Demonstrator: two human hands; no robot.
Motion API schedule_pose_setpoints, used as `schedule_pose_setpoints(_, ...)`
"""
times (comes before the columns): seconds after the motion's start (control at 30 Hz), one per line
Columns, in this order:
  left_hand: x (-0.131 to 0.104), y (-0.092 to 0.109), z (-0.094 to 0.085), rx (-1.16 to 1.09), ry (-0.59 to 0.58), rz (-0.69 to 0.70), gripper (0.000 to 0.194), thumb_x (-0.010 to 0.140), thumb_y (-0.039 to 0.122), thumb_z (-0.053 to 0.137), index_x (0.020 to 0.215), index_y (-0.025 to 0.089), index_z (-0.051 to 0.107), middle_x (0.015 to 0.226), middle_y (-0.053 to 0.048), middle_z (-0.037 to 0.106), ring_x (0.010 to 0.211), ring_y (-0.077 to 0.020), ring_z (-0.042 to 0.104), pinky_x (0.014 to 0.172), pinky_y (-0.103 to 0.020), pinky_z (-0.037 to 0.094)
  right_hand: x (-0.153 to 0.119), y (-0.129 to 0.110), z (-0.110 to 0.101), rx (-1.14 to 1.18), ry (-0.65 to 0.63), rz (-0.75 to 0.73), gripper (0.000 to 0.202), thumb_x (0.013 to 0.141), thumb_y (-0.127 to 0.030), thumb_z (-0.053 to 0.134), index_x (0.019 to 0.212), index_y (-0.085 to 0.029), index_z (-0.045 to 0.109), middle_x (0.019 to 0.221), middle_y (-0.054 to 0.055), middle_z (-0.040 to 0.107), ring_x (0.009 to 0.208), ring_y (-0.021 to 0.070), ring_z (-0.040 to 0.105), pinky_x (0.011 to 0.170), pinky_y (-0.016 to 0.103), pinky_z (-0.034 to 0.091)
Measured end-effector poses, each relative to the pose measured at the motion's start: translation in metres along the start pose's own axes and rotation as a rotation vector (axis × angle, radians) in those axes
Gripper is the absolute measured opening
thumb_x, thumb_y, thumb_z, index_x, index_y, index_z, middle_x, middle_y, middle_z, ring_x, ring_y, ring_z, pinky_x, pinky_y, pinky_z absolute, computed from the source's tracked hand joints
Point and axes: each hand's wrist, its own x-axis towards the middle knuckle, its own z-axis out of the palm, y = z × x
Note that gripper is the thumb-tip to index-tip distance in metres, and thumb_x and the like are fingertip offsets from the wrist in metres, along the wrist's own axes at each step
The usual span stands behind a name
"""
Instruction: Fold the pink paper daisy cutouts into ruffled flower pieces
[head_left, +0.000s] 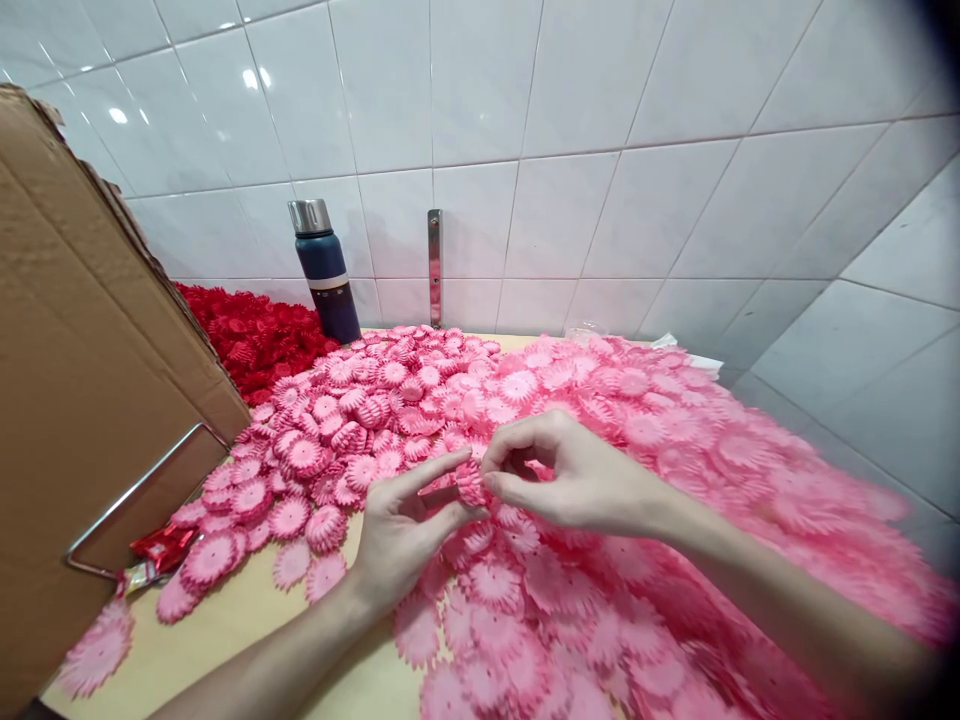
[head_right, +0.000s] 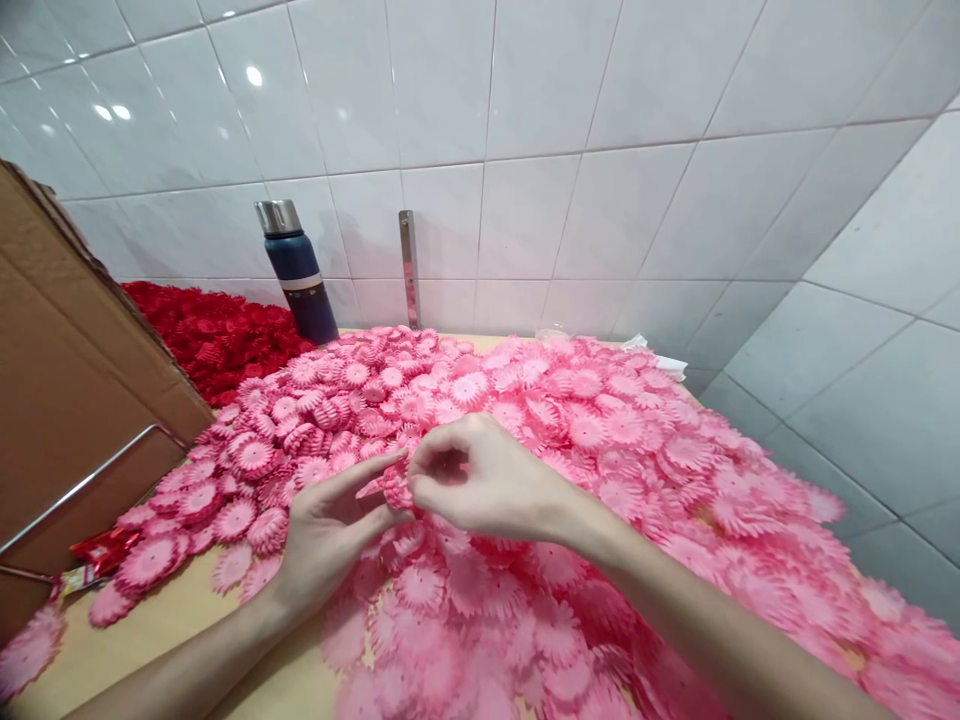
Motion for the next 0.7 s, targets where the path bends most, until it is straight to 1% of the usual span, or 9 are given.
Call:
schedule_pose_setpoints(0.07,0.0000,0.0010,0.0011,-0.008,-0.002,0.025,0.039,0.073,0.006,0.076,0.106,0.025,0.074,0.108,-0.003,0.075,0.091,-0.0185,0.073,0.080,-0.026,0.063,0.0011,0.0025,-0.0011,-0.015,0.030,0.013,0.015,0.073,-0.009,0.054,0.066,-0.016,0.067,0.062,0.000,0.062,0.057,0.0120,0.052,0.053,0.025,0.041)
schedule_pose_setpoints(0.13,0.0000,0.0012,0.0019,-0.020,-0.007,0.048,0.039,0.072,0.005,0.076,0.105,0.025,0.073,0.109,-0.003,0.074,0.094,-0.0173,0.072,0.082,-0.024,0.062,0.0020,0.0049,-0.0025,-0.016,0.052,0.029,0.014,0.073,-0.010,0.055,0.067,-0.016,0.066,0.064,0.000,0.062,0.058,0.0122,0.053,0.054,0.025,0.041)
schedule_pose_setpoints(0.2,0.0001,0.0003,0.0021,-0.010,-0.002,0.062,0.039,0.071,0.005,0.077,0.104,0.025,0.071,0.109,-0.001,0.072,0.099,-0.0163,0.070,0.086,-0.023,0.060,0.0021,0.0059,-0.0032,-0.009,0.055,0.035,0.013,0.073,-0.010,0.054,0.068,-0.016,0.066,0.065,0.000,0.062,0.059,0.0122,0.052,0.054,0.025,0.041)
schedule_pose_setpoints(0.3,0.0001,-0.0016,0.0018,0.022,-0.007,0.104,0.043,0.069,0.006,0.079,0.104,0.028,0.067,0.107,0.001,0.067,0.103,-0.0154,0.067,0.084,-0.022,0.060,0.0014,0.0039,-0.0023,-0.021,0.033,0.031,0.014,0.073,-0.010,0.054,0.068,-0.015,0.067,0.063,0.000,0.061,0.058,0.0115,0.051,0.053,0.024,0.040)
schedule_pose_setpoints(0.37,0.0002,-0.0022,0.0014,0.038,-0.071,0.167,0.043,0.072,0.006,0.076,0.106,0.030,0.064,0.107,0.000,0.064,0.102,-0.0161,0.065,0.080,-0.024,0.061,0.0009,0.0018,-0.0010,-0.036,0.017,0.023,0.015,0.072,-0.010,0.054,0.068,-0.015,0.067,0.062,0.000,0.061,0.057,0.0109,0.050,0.053,0.024,0.039)
schedule_pose_setpoints(0.43,0.0005,-0.0020,0.0010,0.075,-0.149,0.217,0.036,0.077,0.007,0.072,0.105,0.028,0.065,0.109,-0.002,0.060,0.102,-0.0170,0.064,0.077,-0.026,0.062,0.0008,0.0007,0.0001,-0.051,0.017,0.015,0.016,0.072,-0.009,0.053,0.068,-0.014,0.068,0.062,-0.001,0.061,0.057,0.0105,0.049,0.053,0.024,0.039)
schedule_pose_setpoints(0.5,0.0008,-0.0017,0.0007,0.110,-0.179,0.233,0.028,0.080,0.007,0.069,0.100,0.026,0.067,0.111,-0.003,0.058,0.101,-0.0172,0.063,0.075,-0.025,0.062,0.0011,0.0011,0.0002,-0.065,0.030,0.013,0.016,0.072,-0.009,0.053,0.068,-0.014,0.067,0.062,0.000,0.061,0.057,0.0105,0.049,0.053,0.024,0.039)
schedule_pose_setpoints(0.7,0.0008,-0.0041,0.0005,0.102,-0.112,0.270,0.025,0.077,0.005,0.072,0.090,0.024,0.063,0.108,-0.001,0.058,0.097,-0.0133,0.063,0.074,-0.020,0.061,0.0017,0.0055,-0.0036,-0.069,0.071,0.044,0.014,0.070,-0.010,0.053,0.064,-0.016,0.064,0.062,0.000,0.061,0.057,0.0111,0.050,0.053,0.024,0.040)
